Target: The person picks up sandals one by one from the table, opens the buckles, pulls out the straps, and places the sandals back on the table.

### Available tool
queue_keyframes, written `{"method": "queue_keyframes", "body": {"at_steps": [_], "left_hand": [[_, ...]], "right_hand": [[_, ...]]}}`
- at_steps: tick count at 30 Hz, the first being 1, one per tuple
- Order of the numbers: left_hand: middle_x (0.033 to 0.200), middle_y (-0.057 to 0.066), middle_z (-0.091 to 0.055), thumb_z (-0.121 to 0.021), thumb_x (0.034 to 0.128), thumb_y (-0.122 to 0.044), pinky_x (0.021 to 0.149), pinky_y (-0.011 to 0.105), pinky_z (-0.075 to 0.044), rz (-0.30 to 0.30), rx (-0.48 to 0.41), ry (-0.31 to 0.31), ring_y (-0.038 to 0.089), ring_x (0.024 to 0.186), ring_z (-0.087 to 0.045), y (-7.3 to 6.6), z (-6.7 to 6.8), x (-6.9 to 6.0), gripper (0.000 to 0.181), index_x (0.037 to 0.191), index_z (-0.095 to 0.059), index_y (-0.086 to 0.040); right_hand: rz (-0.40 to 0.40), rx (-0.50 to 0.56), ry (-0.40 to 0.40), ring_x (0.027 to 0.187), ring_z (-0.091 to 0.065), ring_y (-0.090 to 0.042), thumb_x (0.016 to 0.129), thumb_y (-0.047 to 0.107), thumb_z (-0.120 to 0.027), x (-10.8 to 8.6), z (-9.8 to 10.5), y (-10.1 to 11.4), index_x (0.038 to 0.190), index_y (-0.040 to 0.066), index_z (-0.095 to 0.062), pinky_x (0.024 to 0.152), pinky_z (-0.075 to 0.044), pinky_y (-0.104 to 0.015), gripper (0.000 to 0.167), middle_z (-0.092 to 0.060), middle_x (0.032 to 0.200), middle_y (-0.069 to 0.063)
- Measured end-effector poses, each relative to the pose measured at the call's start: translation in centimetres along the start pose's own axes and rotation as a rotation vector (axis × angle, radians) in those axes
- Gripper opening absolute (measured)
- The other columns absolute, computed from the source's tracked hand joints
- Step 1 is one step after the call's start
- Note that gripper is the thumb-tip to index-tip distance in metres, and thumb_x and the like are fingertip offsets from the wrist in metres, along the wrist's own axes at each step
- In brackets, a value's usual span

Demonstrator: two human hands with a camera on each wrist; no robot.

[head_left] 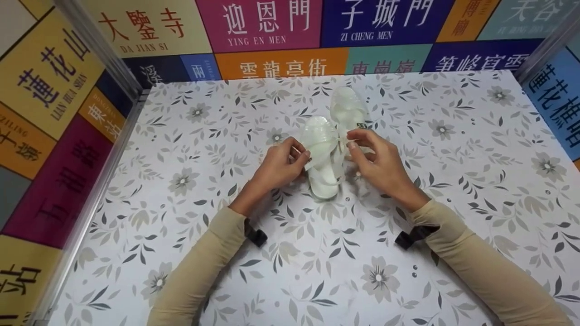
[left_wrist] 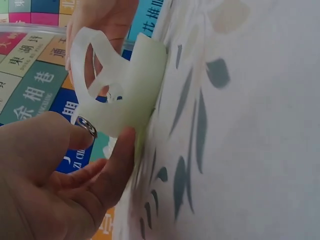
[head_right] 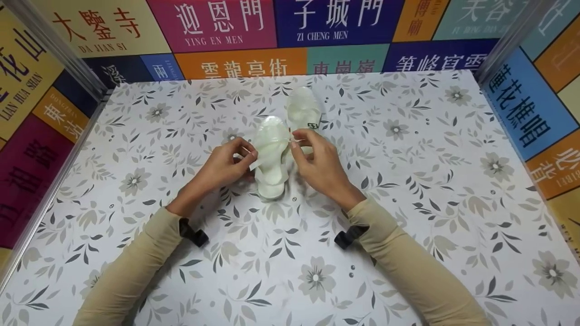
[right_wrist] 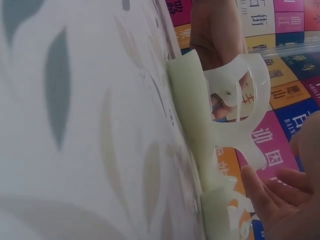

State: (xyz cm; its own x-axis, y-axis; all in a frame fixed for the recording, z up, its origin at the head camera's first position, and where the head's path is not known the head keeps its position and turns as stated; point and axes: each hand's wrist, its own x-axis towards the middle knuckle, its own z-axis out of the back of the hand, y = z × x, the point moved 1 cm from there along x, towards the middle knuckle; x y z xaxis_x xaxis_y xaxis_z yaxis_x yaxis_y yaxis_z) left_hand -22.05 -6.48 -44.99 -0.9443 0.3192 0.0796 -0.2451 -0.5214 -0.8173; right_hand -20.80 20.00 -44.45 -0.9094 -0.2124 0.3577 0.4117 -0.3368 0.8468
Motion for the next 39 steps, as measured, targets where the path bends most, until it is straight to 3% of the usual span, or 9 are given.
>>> {"method": "queue_keyframes", "body": {"at_steps": [3,6,10,15,23,26,30,34,39], "left_hand": [[0.090,0.008,-0.082,-0.057,0.1127,-0.027,0.068,0.026,-0.060,0.053,-0.022,0.019,0.019,0.068,-0.079,-0.5,0.0,-0.3,0.024,0.120,-0.064,-0.005],[0.080,0.010,-0.081,-0.054,0.1144,-0.027,0.061,0.025,-0.059,0.105,-0.061,0.011,0.024,0.065,-0.080,-1.0,0.1,-0.5,0.027,0.120,-0.064,-0.002],[0.070,0.009,-0.078,-0.056,0.1138,-0.029,0.053,0.023,-0.054,0.140,-0.072,-0.012,0.027,0.064,-0.080,-1.6,0.2,-0.5,0.030,0.119,-0.068,-0.001],[0.069,0.009,-0.078,-0.059,0.1121,-0.030,0.051,0.024,-0.053,0.140,-0.048,-0.004,0.027,0.063,-0.079,-1.8,0.1,-0.5,0.027,0.118,-0.070,-0.006],[0.075,0.012,-0.080,-0.062,0.1107,-0.026,0.048,0.024,-0.052,0.088,-0.049,0.001,0.029,0.063,-0.079,-1.8,-0.1,-0.5,0.022,0.114,-0.072,-0.007],[0.077,0.011,-0.082,-0.063,0.1096,-0.025,0.052,0.023,-0.053,0.061,-0.026,-0.019,0.027,0.066,-0.080,-2.0,-0.1,-0.5,0.020,0.112,-0.073,-0.007],[0.082,0.007,-0.083,-0.064,0.1081,-0.023,0.057,0.024,-0.057,0.041,-0.029,-0.050,0.024,0.068,-0.081,-2.1,0.1,-0.5,0.019,0.110,-0.075,-0.007],[0.088,0.006,-0.083,-0.065,0.1069,-0.022,0.062,0.025,-0.060,0.033,-0.040,-0.090,0.019,0.073,-0.082,-2.3,0.3,-0.5,0.017,0.106,-0.077,-0.009],[0.098,0.005,-0.082,-0.065,0.1059,-0.019,0.065,0.026,-0.064,0.005,-0.034,-0.139,0.012,0.082,-0.082,-2.3,0.5,-0.3,0.017,0.101,-0.079,-0.010]], "right_hand": [[-0.053,0.001,0.025,0.090,-0.079,-0.031,0.110,0.020,-0.064,-0.5,0.3,0.0,0.125,-0.002,-0.070,0.073,-0.066,-0.027,0.026,-0.078,0.109,-0.021],[-0.131,0.013,0.111,0.076,-0.078,-0.029,0.111,0.022,-0.063,-0.9,0.2,-0.2,0.124,-0.001,-0.068,0.068,-0.066,-0.032,0.027,-0.080,0.100,-0.019],[-0.191,0.006,0.206,0.099,-0.081,-0.032,0.111,0.024,-0.063,-1.3,-0.5,-0.4,0.136,0.001,-0.062,0.079,-0.067,-0.031,0.034,-0.080,0.118,-0.019],[-0.228,0.015,0.258,0.121,-0.076,-0.029,0.113,0.028,-0.060,-1.5,-1.4,-0.5,0.143,0.006,-0.062,0.086,-0.064,-0.025,0.038,-0.074,0.140,-0.014],[-0.256,0.006,0.291,0.098,-0.075,-0.026,0.115,0.029,-0.055,-1.9,-1.9,0.0,0.147,0.010,-0.064,0.085,-0.056,-0.023,0.038,-0.077,0.135,-0.011],[-0.250,0.017,0.283,0.111,-0.076,-0.024,0.115,0.029,-0.055,-2.0,-2.0,0.2,0.147,0.011,-0.063,0.094,-0.057,-0.025,0.038,-0.075,0.139,-0.010],[-0.247,0.023,0.255,0.128,-0.072,-0.023,0.114,0.032,-0.055,-2.0,-2.1,0.4,0.145,0.013,-0.064,0.109,-0.054,-0.037,0.037,-0.074,0.141,-0.006],[-0.244,0.040,0.234,0.134,-0.069,-0.025,0.115,0.033,-0.054,-1.9,-2.1,0.5,0.144,0.015,-0.065,0.116,-0.051,-0.046,0.036,-0.070,0.147,-0.003],[-0.231,0.075,0.216,0.136,-0.065,-0.020,0.115,0.031,-0.053,-1.5,-2.4,0.7,0.145,0.017,-0.063,0.111,-0.052,-0.032,0.035,-0.065,0.153,-0.001]]}}
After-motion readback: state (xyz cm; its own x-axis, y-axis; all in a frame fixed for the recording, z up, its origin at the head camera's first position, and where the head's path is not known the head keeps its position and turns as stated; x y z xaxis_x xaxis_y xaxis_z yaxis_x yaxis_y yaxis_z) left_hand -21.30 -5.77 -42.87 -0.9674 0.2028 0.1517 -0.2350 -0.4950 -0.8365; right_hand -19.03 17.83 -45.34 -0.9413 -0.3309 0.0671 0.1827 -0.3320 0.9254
